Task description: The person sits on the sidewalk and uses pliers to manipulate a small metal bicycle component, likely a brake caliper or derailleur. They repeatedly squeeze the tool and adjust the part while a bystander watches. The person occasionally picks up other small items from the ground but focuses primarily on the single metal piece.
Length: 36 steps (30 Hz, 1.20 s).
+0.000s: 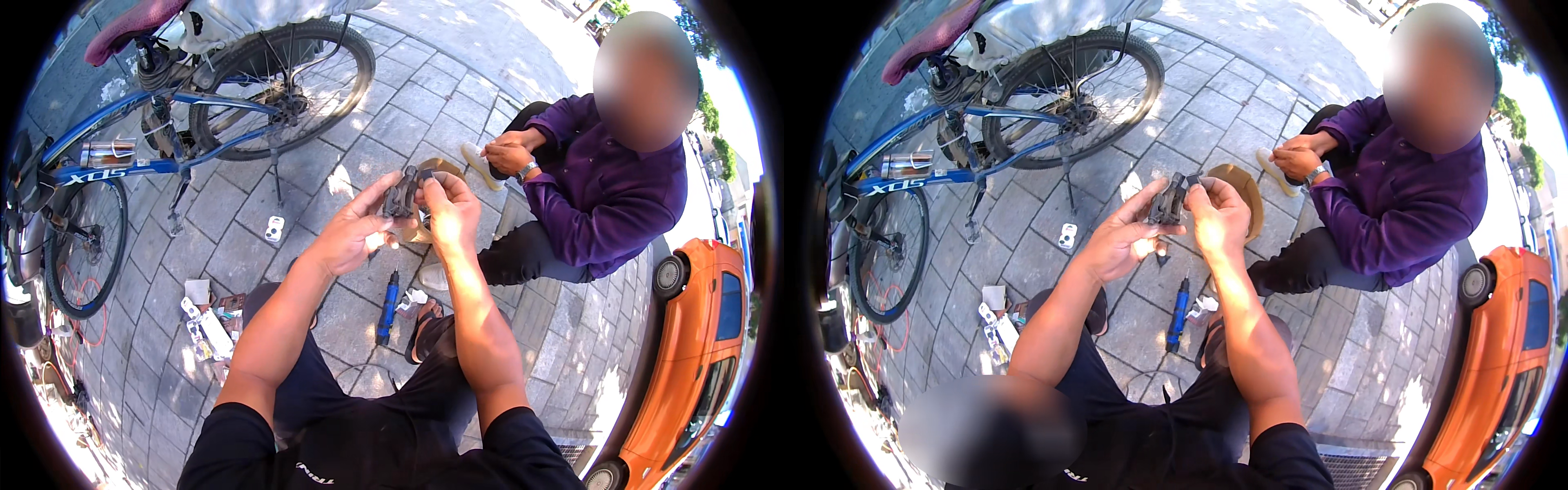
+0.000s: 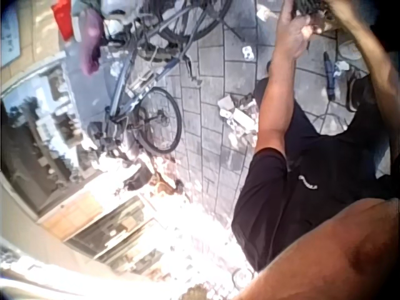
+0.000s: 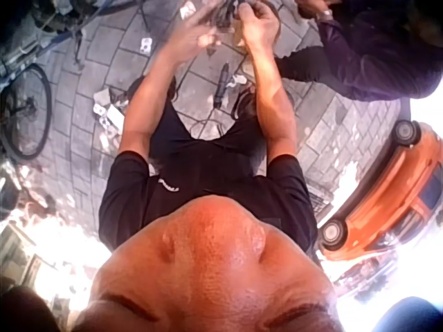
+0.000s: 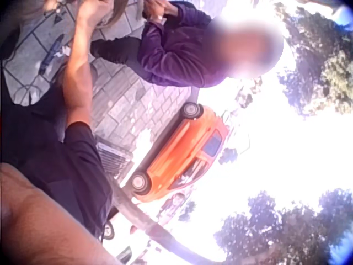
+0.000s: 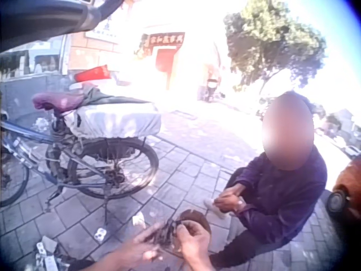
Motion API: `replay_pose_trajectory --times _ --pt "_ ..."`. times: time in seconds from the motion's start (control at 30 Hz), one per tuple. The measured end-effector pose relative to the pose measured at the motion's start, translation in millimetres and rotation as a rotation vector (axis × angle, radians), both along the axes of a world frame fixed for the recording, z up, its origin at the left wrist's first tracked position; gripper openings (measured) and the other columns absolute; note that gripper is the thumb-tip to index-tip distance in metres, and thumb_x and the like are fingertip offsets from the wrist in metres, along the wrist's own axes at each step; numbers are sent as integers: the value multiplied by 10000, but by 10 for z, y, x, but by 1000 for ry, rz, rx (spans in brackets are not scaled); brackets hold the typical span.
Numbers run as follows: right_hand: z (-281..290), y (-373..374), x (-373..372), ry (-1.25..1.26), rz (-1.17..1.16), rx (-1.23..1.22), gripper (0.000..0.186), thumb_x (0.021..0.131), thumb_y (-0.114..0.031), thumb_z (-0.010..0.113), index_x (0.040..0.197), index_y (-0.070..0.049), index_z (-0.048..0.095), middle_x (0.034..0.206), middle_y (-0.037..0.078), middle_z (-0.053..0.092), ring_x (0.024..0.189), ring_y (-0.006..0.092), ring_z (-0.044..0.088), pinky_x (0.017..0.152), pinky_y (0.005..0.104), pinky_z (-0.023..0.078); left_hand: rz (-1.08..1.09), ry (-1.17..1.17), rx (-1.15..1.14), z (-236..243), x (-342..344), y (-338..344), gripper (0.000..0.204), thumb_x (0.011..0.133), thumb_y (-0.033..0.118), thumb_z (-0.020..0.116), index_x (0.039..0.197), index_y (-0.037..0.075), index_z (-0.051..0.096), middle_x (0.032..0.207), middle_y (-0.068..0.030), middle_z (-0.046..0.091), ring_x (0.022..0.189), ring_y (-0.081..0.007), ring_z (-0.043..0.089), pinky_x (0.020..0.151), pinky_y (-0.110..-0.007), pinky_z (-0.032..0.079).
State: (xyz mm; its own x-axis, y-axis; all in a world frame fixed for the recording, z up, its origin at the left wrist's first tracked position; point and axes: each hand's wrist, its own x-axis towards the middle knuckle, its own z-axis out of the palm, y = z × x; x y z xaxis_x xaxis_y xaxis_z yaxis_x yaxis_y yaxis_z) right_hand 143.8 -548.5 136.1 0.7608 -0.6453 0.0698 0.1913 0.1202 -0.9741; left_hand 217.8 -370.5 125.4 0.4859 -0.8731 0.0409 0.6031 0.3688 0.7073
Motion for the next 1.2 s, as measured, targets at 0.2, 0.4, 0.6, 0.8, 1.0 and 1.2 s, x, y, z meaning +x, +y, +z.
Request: replay_pose_trajectory --times 0.2,0.4,0.6,0.8,1.0,1.2 --pt "161 137 -44 22 -14 -53 195 962 -74 722 1090 68 686 891 33 724 772 65 660 698 211 526 -40 191 -47 -1 54 50 541 1046 179 632 1542 87 436 1496 -158 526 1217 -351 670 941 -463 599" --pt "257 278 -144 45 42 -89 200 944 -70 722 1103 43 681 927 43 719 780 55 645 701 216 529 55 134 -61 -21 -2 10 528 1010 93 692 1491 54 477 1399 -128 604 1224 -308 656 988 -511 601" --pt "286 220 -217 0 -92 -700 211 851 -53 760 1045 -6 691 954 94 709 827 171 680 752 313 559 24 133 -93 -50 41 11 593 1004 71 685 1540 51 432 1450 -121 556 1225 -269 655 1001 -476 601" --pt "344 194 -264 -103 -158 -895 228 804 -43 781 1012 -24 689 982 124 709 833 242 701 758 351 568 46 111 -120 114 -35 -37 670 997 22 648 1599 34 355 1469 -142 537 1272 -274 632 1031 -469 583" --pt "347 206 -227 -202 -181 -1077 286 735 -7 808 993 -23 686 983 146 719 836 334 730 733 402 590 60 87 -152 60 -29 -40 686 978 -1 654 1596 23 357 1473 -131 536 1309 -268 602 1107 -453 519" --pt "335 189 -223 -204 -168 -1137 321 713 -3 810 1008 -33 687 997 141 726 840 340 718 740 414 580 77 12 -121 50 -37 -47 674 991 39 681 1590 21 373 1431 -103 564 1296 -224 602 1091 -399 523"
